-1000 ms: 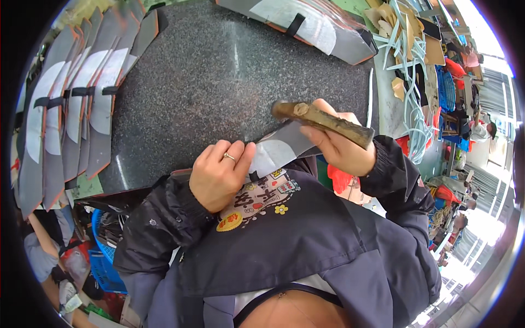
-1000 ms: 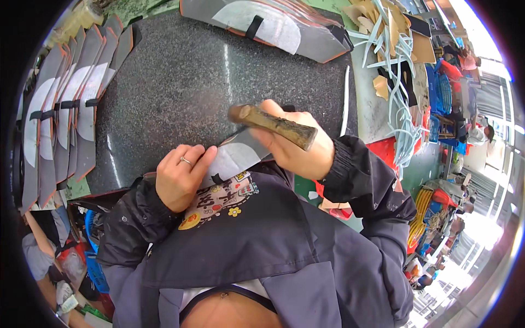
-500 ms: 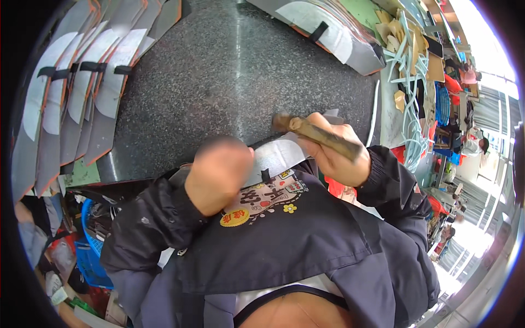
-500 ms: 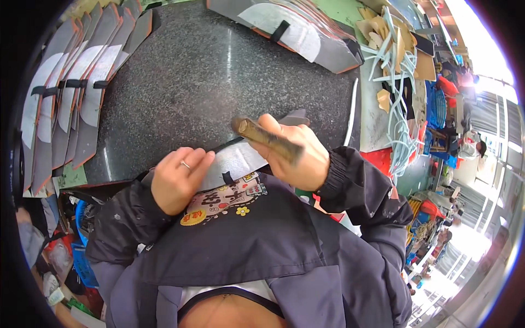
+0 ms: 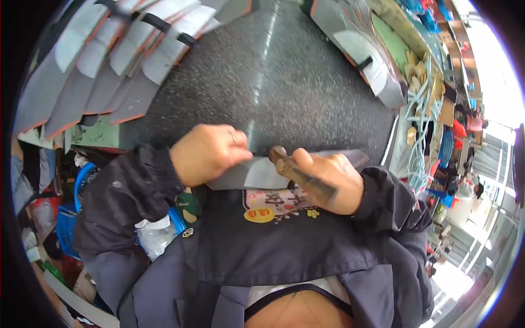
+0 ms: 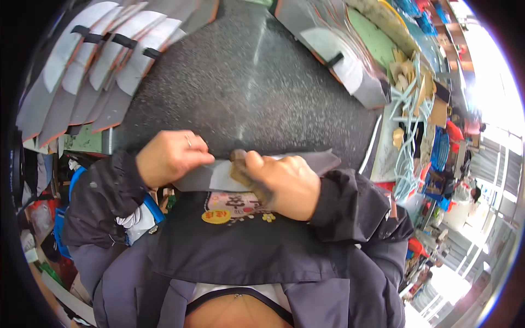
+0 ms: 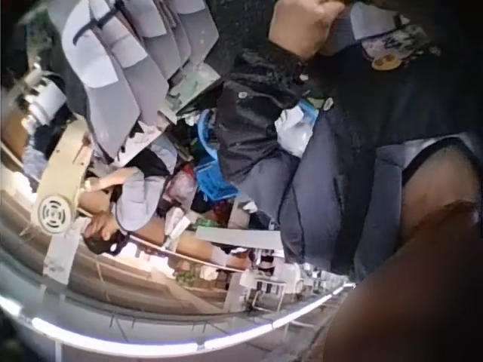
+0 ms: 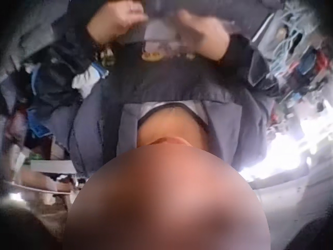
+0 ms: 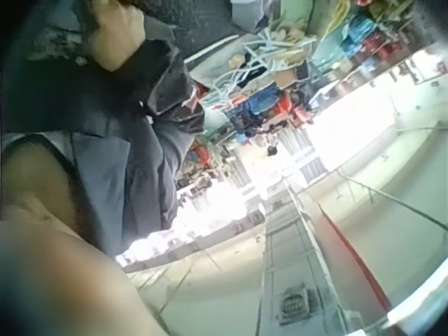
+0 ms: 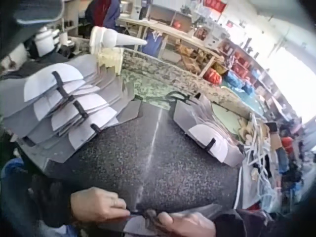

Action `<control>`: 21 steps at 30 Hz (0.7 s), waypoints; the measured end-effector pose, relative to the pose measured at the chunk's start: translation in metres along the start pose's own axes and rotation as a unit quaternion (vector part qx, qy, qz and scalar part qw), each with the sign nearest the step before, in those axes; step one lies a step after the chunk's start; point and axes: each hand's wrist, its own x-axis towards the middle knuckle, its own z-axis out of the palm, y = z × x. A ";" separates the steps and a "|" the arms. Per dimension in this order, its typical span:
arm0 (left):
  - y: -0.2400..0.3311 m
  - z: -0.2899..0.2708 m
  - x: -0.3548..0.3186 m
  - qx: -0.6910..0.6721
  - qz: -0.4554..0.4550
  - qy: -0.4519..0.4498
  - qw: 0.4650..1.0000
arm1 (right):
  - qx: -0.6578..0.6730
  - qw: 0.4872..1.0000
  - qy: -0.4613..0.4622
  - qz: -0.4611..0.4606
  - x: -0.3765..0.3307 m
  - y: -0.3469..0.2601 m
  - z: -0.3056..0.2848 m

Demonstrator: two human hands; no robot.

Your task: The person hammers shoe uppers and material sheets together on a workbench using a hammer.

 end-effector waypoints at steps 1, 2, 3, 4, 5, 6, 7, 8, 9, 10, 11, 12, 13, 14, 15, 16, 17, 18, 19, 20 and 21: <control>0.003 0.000 0.001 0.046 0.031 -0.004 0.998 | -0.011 0.999 -0.027 -0.021 0.004 0.007 -0.008; 0.005 0.004 0.000 0.103 0.064 -0.002 0.993 | 0.002 0.999 -0.032 0.010 0.003 0.010 -0.008; 0.004 0.003 -0.001 0.110 0.060 0.002 0.992 | 0.016 0.998 -0.037 0.040 0.002 0.009 -0.007; 0.002 -0.001 -0.002 0.130 0.071 0.015 0.989 | 0.000 0.999 -0.049 0.015 0.007 0.004 -0.004; 0.002 -0.001 -0.004 0.145 0.083 0.026 0.986 | -0.013 0.998 -0.061 -0.005 0.008 -0.005 0.003; -0.006 -0.003 -0.005 0.068 0.059 0.029 0.995 | -0.143 0.982 -0.109 0.049 0.007 -0.014 0.010; -0.009 -0.006 -0.011 0.069 0.056 0.030 0.996 | -0.095 0.992 -0.077 0.033 0.006 -0.014 0.013; -0.013 -0.011 -0.016 0.058 0.040 0.008 0.997 | -0.051 0.998 -0.045 0.013 0.011 -0.010 0.010; -0.014 -0.015 -0.020 0.046 0.024 -0.015 0.999 | -0.037 0.998 -0.046 -0.007 0.015 -0.007 0.005; -0.011 -0.017 -0.020 0.083 0.040 -0.008 0.996 | -0.028 0.998 -0.045 0.016 0.017 -0.006 0.002; -0.008 -0.015 -0.020 0.119 0.057 -0.004 0.991 | -0.016 0.998 -0.042 0.041 0.018 -0.004 0.001; -0.010 -0.013 -0.020 0.122 0.063 0.015 0.990 | 0.017 0.998 -0.022 0.047 0.019 -0.006 0.004; -0.011 -0.013 -0.020 0.123 0.061 0.015 0.990 | 0.066 0.997 -0.017 0.024 0.025 -0.015 0.007; -0.012 -0.013 -0.020 0.128 0.062 0.026 0.990 | -0.008 0.999 -0.016 -0.047 0.028 -0.014 0.012; -0.012 -0.014 -0.020 0.131 0.063 0.036 0.989 | -0.010 0.996 -0.073 0.049 0.027 -0.019 0.014; -0.013 -0.010 -0.021 0.138 0.064 0.036 0.988 | 0.003 0.997 -0.061 0.056 0.029 -0.018 0.014; -0.013 -0.009 -0.022 0.140 0.061 0.038 0.988 | 0.013 0.997 -0.049 0.060 0.032 -0.016 0.012; -0.011 -0.008 -0.024 0.133 0.038 0.042 0.989 | 0.016 0.992 -0.065 0.105 0.034 -0.018 0.006; -0.010 -0.008 -0.026 0.126 0.016 0.047 0.991 | -0.009 0.997 -0.058 0.060 0.035 -0.015 0.010; -0.009 -0.007 -0.027 0.113 -0.016 0.094 0.989 | -0.031 0.998 -0.047 0.020 0.034 -0.014 0.016; -0.008 -0.007 -0.028 0.100 -0.048 0.141 0.984 | -0.016 0.997 -0.068 0.040 0.033 -0.014 0.016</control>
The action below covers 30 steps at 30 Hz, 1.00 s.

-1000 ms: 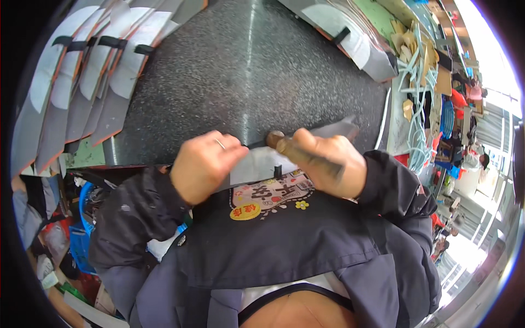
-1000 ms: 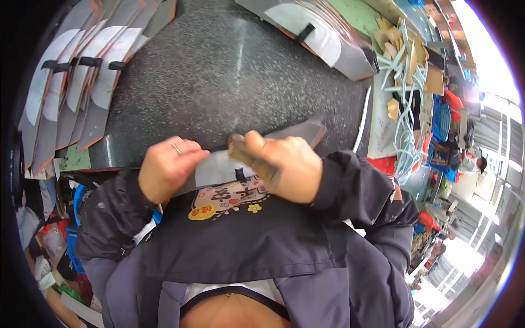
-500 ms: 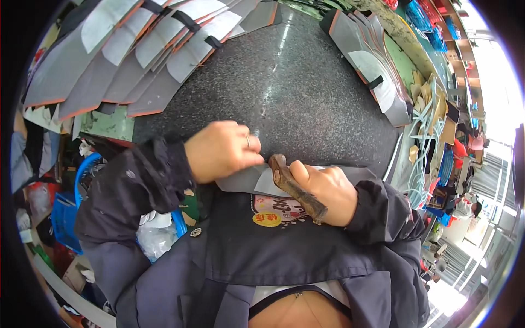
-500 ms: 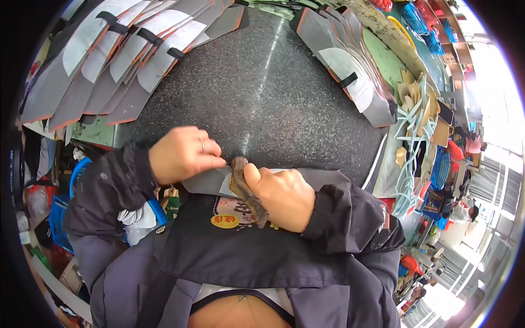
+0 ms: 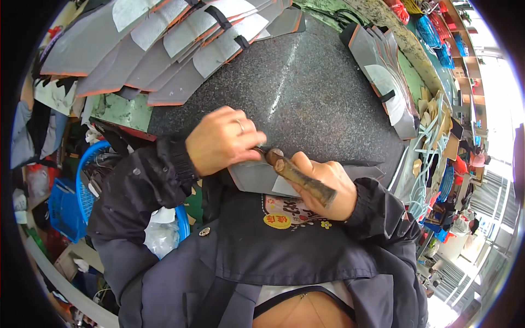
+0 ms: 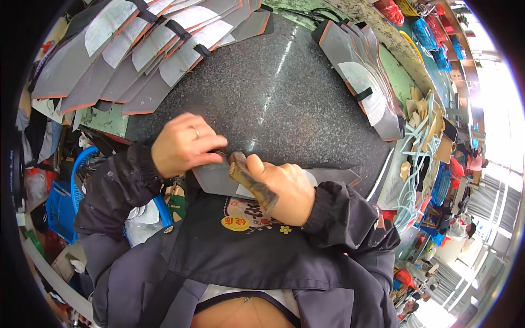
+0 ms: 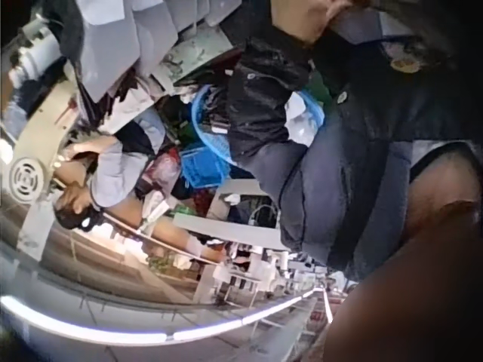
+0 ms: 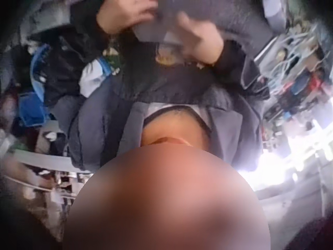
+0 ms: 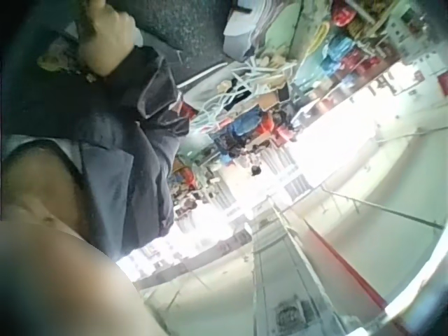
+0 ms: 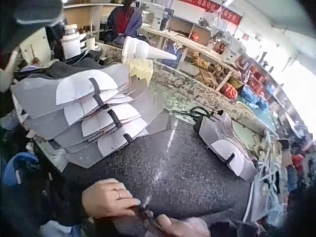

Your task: The person hammers shoe uppers and material sheets together on a workbench using a hammer.

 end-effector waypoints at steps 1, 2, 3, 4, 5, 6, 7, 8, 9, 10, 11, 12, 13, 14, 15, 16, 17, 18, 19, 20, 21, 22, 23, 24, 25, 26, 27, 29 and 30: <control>0.005 -0.006 -0.004 -0.012 -0.033 0.016 0.999 | 0.003 1.000 0.000 0.003 -0.002 -0.001 0.002; 0.005 -0.007 -0.011 -0.024 -0.038 0.015 0.999 | -0.003 1.000 0.002 0.010 0.000 -0.002 0.003; 0.006 -0.005 -0.019 -0.035 -0.042 0.013 0.998 | -0.010 1.000 0.004 0.017 0.001 -0.003 0.004; 0.008 0.000 -0.024 -0.029 -0.042 0.031 0.998 | 0.008 1.000 0.013 0.014 0.002 -0.002 0.004; 0.011 0.000 -0.026 -0.029 -0.041 0.031 0.998 | 0.025 0.999 0.023 0.011 0.004 -0.001 0.004; 0.014 0.001 -0.028 0.003 -0.026 0.035 0.999 | 0.030 0.999 0.012 -0.034 0.009 0.002 -0.002; 0.016 0.001 -0.030 0.035 -0.011 0.039 0.999 | 0.038 0.999 0.021 -0.019 0.013 0.003 -0.006; 0.018 0.001 -0.030 0.035 -0.011 0.039 0.999 | 0.045 0.999 0.029 -0.002 0.014 0.002 -0.009; 0.021 0.001 -0.029 0.056 -0.002 0.039 0.998 | 0.052 0.998 0.038 0.029 0.014 0.000 -0.008; 0.023 0.001 -0.029 0.077 0.006 0.038 0.996 | 0.045 0.998 0.040 0.013 0.014 0.004 0.003; 0.023 0.000 -0.029 0.079 0.005 0.035 0.996 | 0.040 0.998 0.044 -0.005 0.020 0.005 0.013; 0.024 -0.002 -0.029 0.091 0.008 0.018 0.996 | -0.008 1.000 0.010 0.011 0.022 -0.002 0.010; 0.025 -0.003 -0.028 0.102 0.012 0.000 0.995 | -0.004 1.000 0.011 0.008 0.024 -0.005 0.007; 0.026 -0.004 -0.025 0.109 0.015 0.000 0.994 | 0.004 1.000 0.017 -0.003 0.024 -0.005 0.004; 0.026 -0.004 -0.023 0.112 0.019 -0.004 0.994 | 0.012 1.000 0.023 -0.014 0.024 -0.005 0.002; 0.027 -0.003 -0.021 0.102 0.005 0.007 0.995 | -0.049 0.983 0.111 -0.136 0.030 -0.008 0.009; 0.029 -0.004 -0.018 0.094 -0.007 0.014 0.995 | -0.060 0.993 0.064 -0.079 0.029 -0.009 0.006; 0.032 -0.007 -0.012 0.092 -0.042 0.003 0.995 | -0.074 0.997 0.025 -0.014 0.028 -0.010 0.000; 0.040 -0.008 -0.006 0.091 -0.074 -0.008 0.993 | -0.049 0.998 0.038 0.014 0.025 0.003 0.001; 0.051 -0.003 0.002 0.103 -0.058 0.031 0.992 | -0.013 0.997 0.079 -0.001 0.023 0.009 -0.008; 0.066 0.000 0.013 0.115 -0.035 0.036 0.992 | 0.020 0.992 0.121 -0.019 0.019 0.014 -0.016; 0.083 0.003 0.033 0.071 -0.034 -0.001 0.997 | 0.080 0.984 0.159 0.000 0.013 0.029 -0.020; 0.089 0.018 0.036 0.078 -0.001 -0.064 0.995 | 0.086 0.972 0.217 -0.017 0.013 0.042 -0.027; 0.090 0.035 0.034 0.088 0.015 -0.066 0.994 | 0.089 0.958 0.269 -0.038 0.014 0.056 -0.036; 0.087 0.049 0.036 0.095 0.029 -0.066 0.993 | 0.024 0.949 0.308 -0.060 0.014 0.077 -0.048; 0.080 0.045 0.043 0.022 0.029 -0.024 0.999 | 0.006 0.952 0.305 -0.008 0.013 0.094 -0.063; 0.080 0.037 0.049 0.048 -0.070 -0.030 0.996 | -0.054 0.919 0.386 -0.060 0.014 0.112 -0.079; 0.064 -0.007 0.081 0.076 -0.083 0.069 0.991 | -0.080 0.898 0.430 0.048 -0.010 0.131 -0.119; 0.065 -0.034 0.097 0.161 -0.094 0.115 0.976 | -0.107 0.884 0.443 0.107 -0.025 0.153 -0.133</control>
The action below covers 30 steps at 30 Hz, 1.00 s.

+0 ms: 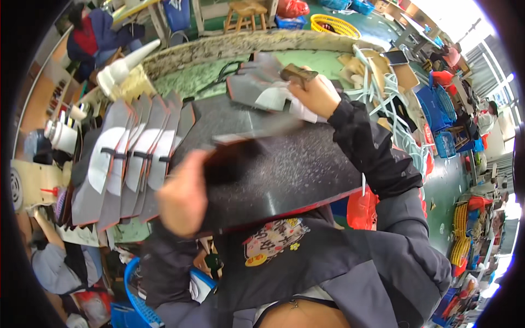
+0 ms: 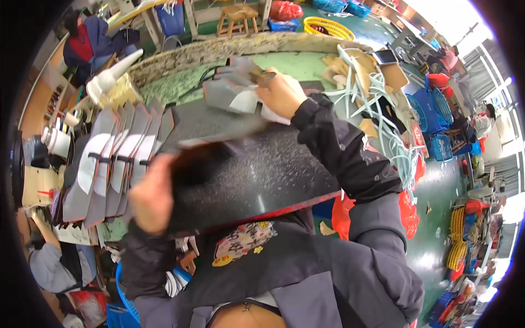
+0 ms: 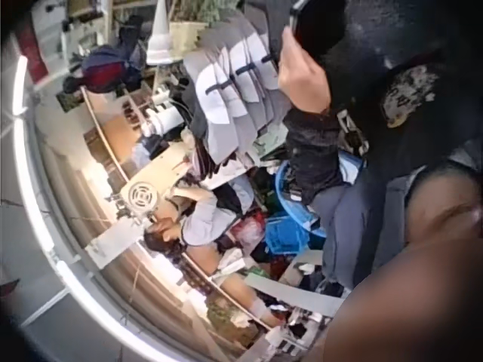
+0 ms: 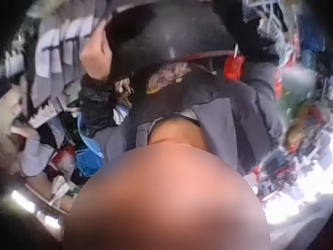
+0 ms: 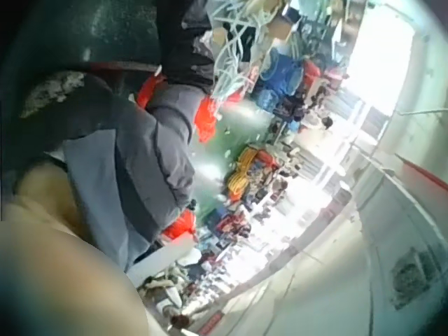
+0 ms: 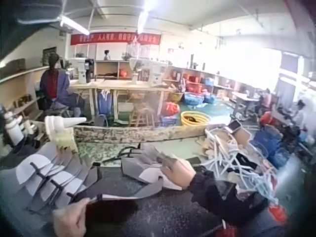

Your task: The person hammers shoe uppers and material sheets together on a workbench using a hammer.

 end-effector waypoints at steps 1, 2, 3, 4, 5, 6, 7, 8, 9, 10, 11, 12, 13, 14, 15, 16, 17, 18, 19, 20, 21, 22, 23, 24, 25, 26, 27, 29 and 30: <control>-0.016 -0.023 0.008 0.119 0.022 0.081 0.989 | -0.017 0.999 0.005 0.048 0.006 0.020 -0.011; -0.029 -0.045 0.013 0.205 0.008 0.179 0.962 | -0.032 0.997 0.020 0.063 0.007 0.041 -0.019; -0.048 -0.081 0.017 0.267 0.109 0.259 0.922 | -0.039 0.996 0.030 0.071 0.010 0.057 -0.026; -0.065 -0.101 0.010 0.371 0.086 0.273 0.883 | -0.061 0.993 -0.001 0.104 0.015 0.073 -0.030; -0.083 -0.112 0.001 0.377 0.059 0.224 0.897 | -0.077 0.990 -0.008 0.114 0.016 0.089 -0.029; -0.098 -0.130 -0.016 0.397 0.024 0.171 0.901 | -0.079 0.990 -0.019 0.112 0.025 0.096 -0.024; -0.142 -0.121 -0.041 0.362 -0.046 0.103 0.925 | -0.103 0.984 -0.050 0.138 0.029 0.088 -0.027; -0.145 -0.106 -0.046 0.421 -0.083 0.062 0.901 | -0.096 0.985 -0.042 0.137 0.031 0.085 -0.028; -0.127 -0.086 -0.038 0.398 -0.037 0.115 0.909 | -0.103 0.984 -0.064 0.132 0.035 0.083 -0.025; -0.101 -0.062 -0.020 0.383 0.005 0.154 0.911 | -0.110 0.982 -0.086 0.125 0.040 0.077 -0.019; -0.069 -0.032 0.003 0.316 0.026 0.159 0.935 | -0.082 0.980 -0.128 0.126 0.042 0.065 -0.023; -0.028 -0.010 0.031 0.176 0.044 0.120 0.976 | -0.090 0.979 -0.129 0.127 0.038 0.065 -0.022; -0.003 0.017 0.053 0.059 0.066 0.082 0.993 | -0.096 0.980 -0.133 0.116 0.038 0.062 -0.020; 0.013 0.040 0.073 0.028 0.093 -0.005 0.995 | -0.096 0.975 -0.158 0.124 0.036 0.036 -0.029; 0.026 0.065 0.090 0.043 0.133 -0.052 0.989 | -0.104 0.984 -0.113 0.093 0.030 0.036 -0.021; 0.027 0.097 0.097 0.077 0.169 -0.024 0.982 | -0.111 0.990 -0.070 0.058 0.026 0.035 -0.011; 0.023 0.120 0.103 0.077 0.175 -0.014 0.982 | -0.095 0.988 -0.103 0.069 0.025 0.014 -0.016; 0.027 0.128 0.112 0.091 0.166 -0.073 0.979 | -0.083 0.993 -0.073 0.047 0.019 0.017 -0.013; 0.030 0.133 0.120 0.105 0.154 -0.132 0.973 | -0.085 0.992 -0.069 0.063 0.014 0.020 -0.008; 0.032 0.141 0.123 0.086 0.153 -0.171 0.970 | -0.107 0.988 -0.078 0.077 0.009 0.026 -0.007; 0.035 0.143 0.118 0.095 0.209 -0.121 0.966 | -0.109 0.984 -0.107 0.096 0.005 0.029 -0.008; 0.038 0.144 0.117 0.064 0.161 -0.159 0.972 | -0.105 0.984 -0.108 0.097 0.005 0.034 -0.007; 0.048 0.138 0.114 0.032 0.112 -0.200 0.973 | -0.108 0.984 -0.103 0.096 0.007 0.038 -0.005; 0.059 0.137 0.104 -0.025 0.148 -0.154 0.977 | -0.107 0.986 -0.090 0.090 0.008 0.040 -0.001; 0.074 0.135 0.090 -0.083 0.182 -0.109 0.974 | -0.105 0.988 -0.079 0.084 0.010 0.044 0.004; 0.100 0.124 0.074 -0.130 0.182 -0.129 0.966 | -0.136 0.986 -0.069 0.074 0.014 0.053 0.009; 0.125 0.105 0.060 -0.213 0.211 -0.144 0.943 | -0.156 0.981 -0.085 0.083 0.018 0.056 0.004; 0.140 0.093 0.036 -0.320 0.178 -0.189 0.911 | -0.182 0.973 -0.113 0.083 0.024 0.051 -0.011; 0.137 0.094 0.026 -0.362 0.147 -0.191 0.900 | -0.181 0.981 -0.062 0.039 0.024 0.060 -0.008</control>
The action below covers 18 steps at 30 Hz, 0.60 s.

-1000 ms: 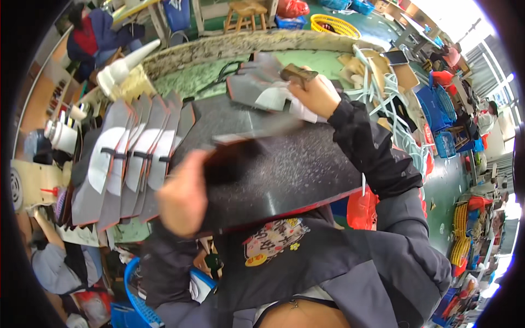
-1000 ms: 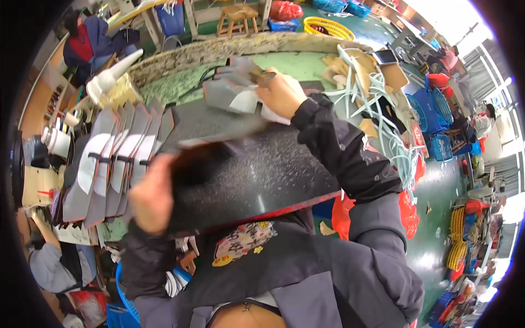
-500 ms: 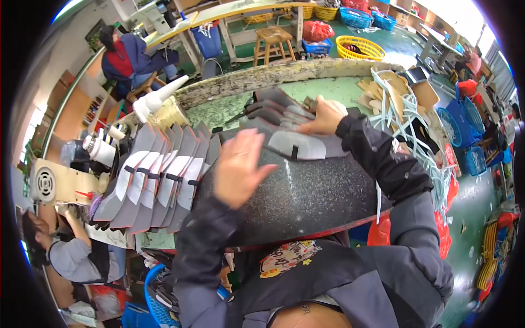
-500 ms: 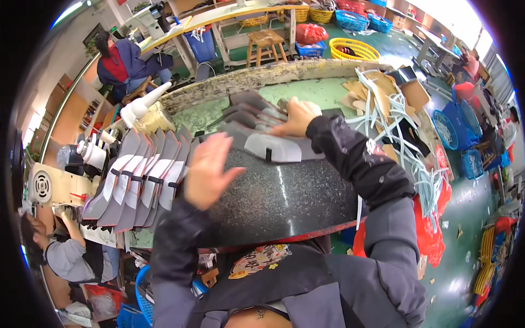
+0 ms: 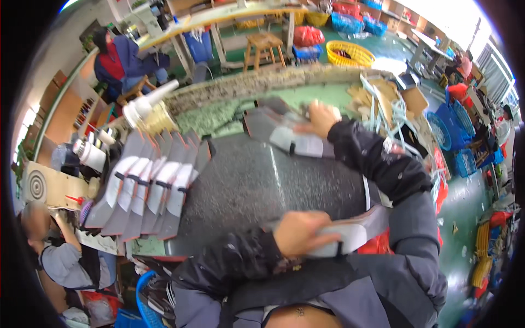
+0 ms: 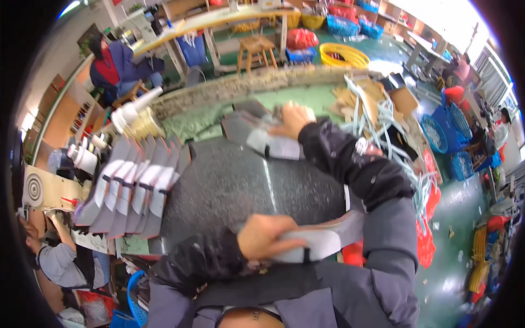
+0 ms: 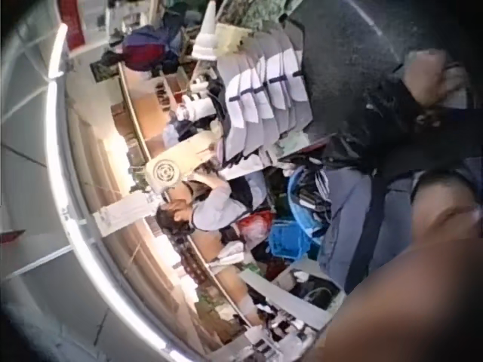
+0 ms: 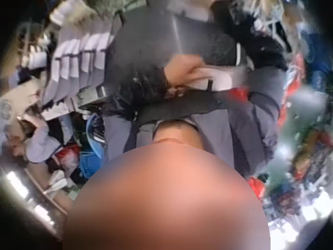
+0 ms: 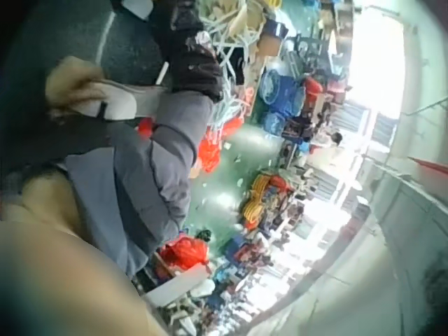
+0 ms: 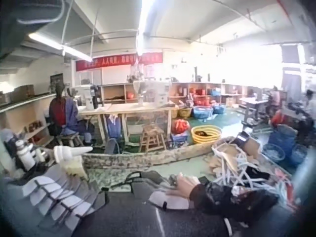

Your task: The person hammers shoe uppers and material sheets together on a workbench using a hammer.

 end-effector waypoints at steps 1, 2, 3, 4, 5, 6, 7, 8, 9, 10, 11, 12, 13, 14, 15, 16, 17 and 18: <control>-0.025 0.001 -0.011 -0.011 -0.040 -0.009 0.999 | 0.045 0.997 0.065 -0.015 -0.001 0.012 0.008; -0.037 -0.007 -0.027 0.026 -0.155 -0.046 0.987 | 0.056 0.995 0.075 -0.032 -0.010 -0.001 -0.012; -0.056 -0.010 -0.047 0.099 -0.195 -0.039 0.975 | 0.106 0.985 0.107 -0.079 -0.024 -0.012 -0.028; -0.059 -0.017 -0.064 0.113 -0.208 0.014 0.972 | 0.149 0.986 0.013 -0.079 -0.038 -0.019 -0.045; -0.060 -0.026 -0.077 0.121 -0.220 0.024 0.968 | 0.208 0.972 -0.078 -0.076 -0.060 -0.029 -0.060; -0.057 -0.038 -0.082 0.142 -0.245 0.008 0.959 | 0.344 0.925 -0.089 -0.139 -0.086 -0.031 -0.059; -0.057 -0.047 -0.086 0.157 -0.261 0.003 0.953 | 0.403 0.888 -0.125 -0.185 -0.109 -0.036 -0.047; -0.057 -0.058 -0.091 0.178 -0.292 -0.028 0.939 | 0.409 0.864 -0.259 -0.140 -0.132 -0.045 -0.052; -0.053 -0.064 -0.084 0.184 -0.254 -0.033 0.949 | 0.376 0.881 -0.194 -0.212 -0.160 -0.055 -0.042; -0.056 -0.068 -0.075 0.191 -0.210 -0.036 0.958 | 0.364 0.892 -0.187 -0.192 -0.194 -0.058 -0.022; -0.058 -0.064 -0.066 0.156 -0.199 -0.049 0.966 | 0.362 0.897 -0.213 -0.140 -0.202 -0.071 -0.032; -0.058 -0.056 -0.055 0.106 -0.206 -0.050 0.971 | 0.348 0.894 -0.256 -0.117 -0.210 -0.074 -0.025; -0.066 -0.045 -0.041 0.080 -0.191 -0.045 0.977 | 0.293 0.903 -0.301 -0.089 -0.211 -0.079 -0.029; -0.071 -0.034 -0.022 0.069 -0.222 -0.054 0.971 | 0.293 0.902 -0.305 -0.087 -0.210 -0.083 -0.029; -0.078 -0.028 -0.007 0.030 -0.262 -0.082 0.961 | 0.308 0.901 -0.294 -0.085 -0.209 -0.085 -0.031; -0.084 -0.022 0.001 -0.008 -0.300 -0.110 0.947 | 0.323 0.899 -0.283 -0.083 -0.209 -0.084 -0.032; -0.091 -0.010 -0.002 -0.021 -0.248 -0.039 0.968 | 0.312 0.903 -0.281 -0.088 -0.215 -0.078 -0.029; -0.096 -0.005 -0.006 -0.001 -0.212 -0.015 0.977 | 0.349 0.894 -0.251 -0.123 -0.210 -0.074 -0.031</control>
